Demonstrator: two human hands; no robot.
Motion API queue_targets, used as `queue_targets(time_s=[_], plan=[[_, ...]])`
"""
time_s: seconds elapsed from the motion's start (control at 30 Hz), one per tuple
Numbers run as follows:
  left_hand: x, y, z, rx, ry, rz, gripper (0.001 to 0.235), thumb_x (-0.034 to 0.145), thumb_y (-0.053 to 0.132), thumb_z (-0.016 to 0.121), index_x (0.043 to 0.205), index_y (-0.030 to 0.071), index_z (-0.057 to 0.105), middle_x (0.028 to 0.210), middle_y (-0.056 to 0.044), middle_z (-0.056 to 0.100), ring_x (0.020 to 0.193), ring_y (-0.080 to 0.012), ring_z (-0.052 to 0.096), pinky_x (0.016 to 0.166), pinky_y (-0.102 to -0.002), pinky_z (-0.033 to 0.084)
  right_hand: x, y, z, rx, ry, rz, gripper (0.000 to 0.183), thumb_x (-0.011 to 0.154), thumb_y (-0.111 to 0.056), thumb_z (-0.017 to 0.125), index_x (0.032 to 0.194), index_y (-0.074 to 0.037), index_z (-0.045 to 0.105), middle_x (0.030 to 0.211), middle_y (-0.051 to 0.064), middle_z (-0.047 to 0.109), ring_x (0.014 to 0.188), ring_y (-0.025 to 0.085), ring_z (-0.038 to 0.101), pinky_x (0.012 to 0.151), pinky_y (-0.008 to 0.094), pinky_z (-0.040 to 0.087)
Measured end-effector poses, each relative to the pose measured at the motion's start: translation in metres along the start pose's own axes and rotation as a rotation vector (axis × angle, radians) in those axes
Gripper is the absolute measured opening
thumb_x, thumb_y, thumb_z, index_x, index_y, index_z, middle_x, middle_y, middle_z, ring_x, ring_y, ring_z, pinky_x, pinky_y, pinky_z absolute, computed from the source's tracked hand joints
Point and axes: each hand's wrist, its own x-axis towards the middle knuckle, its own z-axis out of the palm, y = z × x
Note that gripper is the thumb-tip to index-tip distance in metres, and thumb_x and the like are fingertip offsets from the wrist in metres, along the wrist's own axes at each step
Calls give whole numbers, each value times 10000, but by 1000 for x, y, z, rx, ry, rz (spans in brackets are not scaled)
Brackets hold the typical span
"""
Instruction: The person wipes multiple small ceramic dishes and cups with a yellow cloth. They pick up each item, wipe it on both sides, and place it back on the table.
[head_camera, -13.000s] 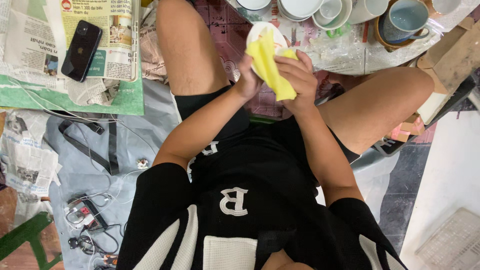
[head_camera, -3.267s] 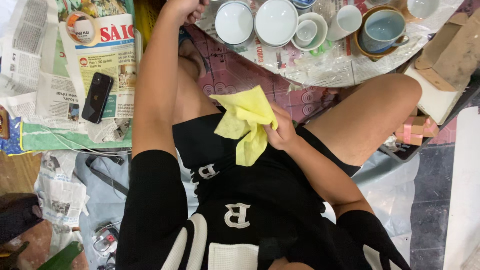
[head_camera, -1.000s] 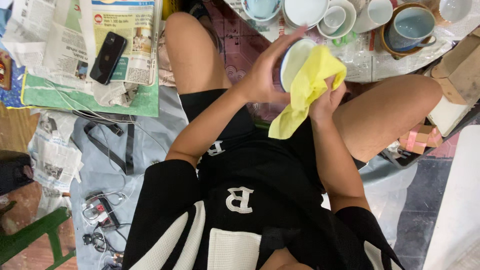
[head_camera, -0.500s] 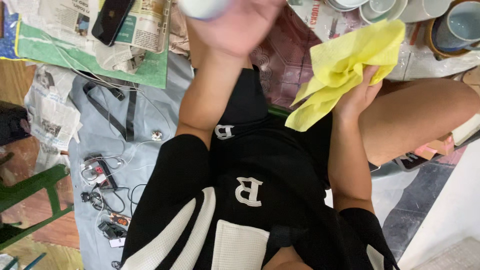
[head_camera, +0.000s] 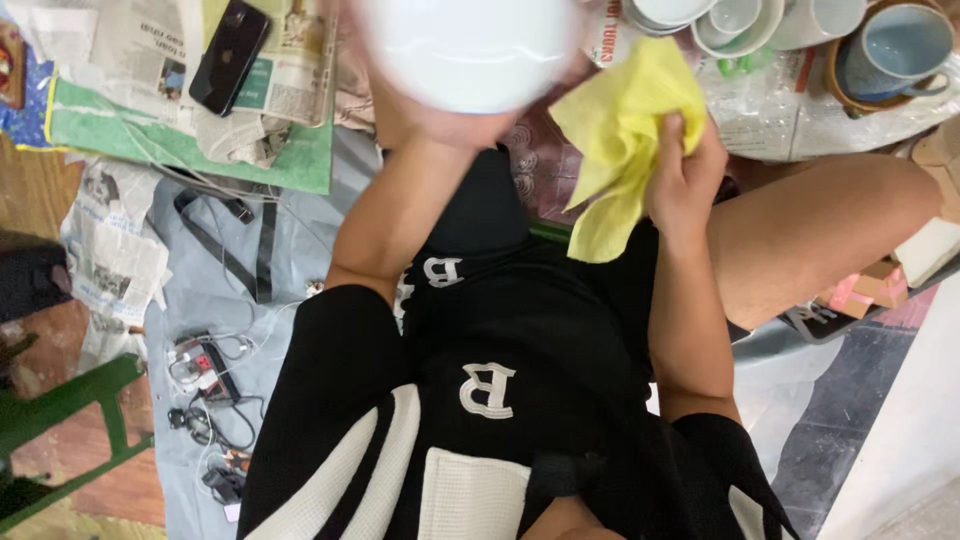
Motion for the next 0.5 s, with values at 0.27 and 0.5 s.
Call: queue_targets(time_s=[0.27, 0.5], plan=[[-21, -148, -22, 387, 182, -248, 849, 1088, 668, 399, 1621, 27, 235, 1552, -266, 460, 1407, -338, 527, 1209, -490, 460, 13, 6, -12, 220, 271, 92, 335, 1152, -204, 500, 1364, 53, 539, 1253, 123, 664, 1134, 195, 632, 1010, 343, 533], [-48, -179, -28, 611, 220, -172, 879, 1053, 734, 372, 1625, 81, 236, 1576, -196, 455, 1434, -287, 487, 1276, -437, 403, -20, 12, 36, -142, -226, -254, 841, 1093, -639, 214, 1601, 23, 316, 1661, 262, 302, 1586, 467, 227, 1330, 553, 156]])
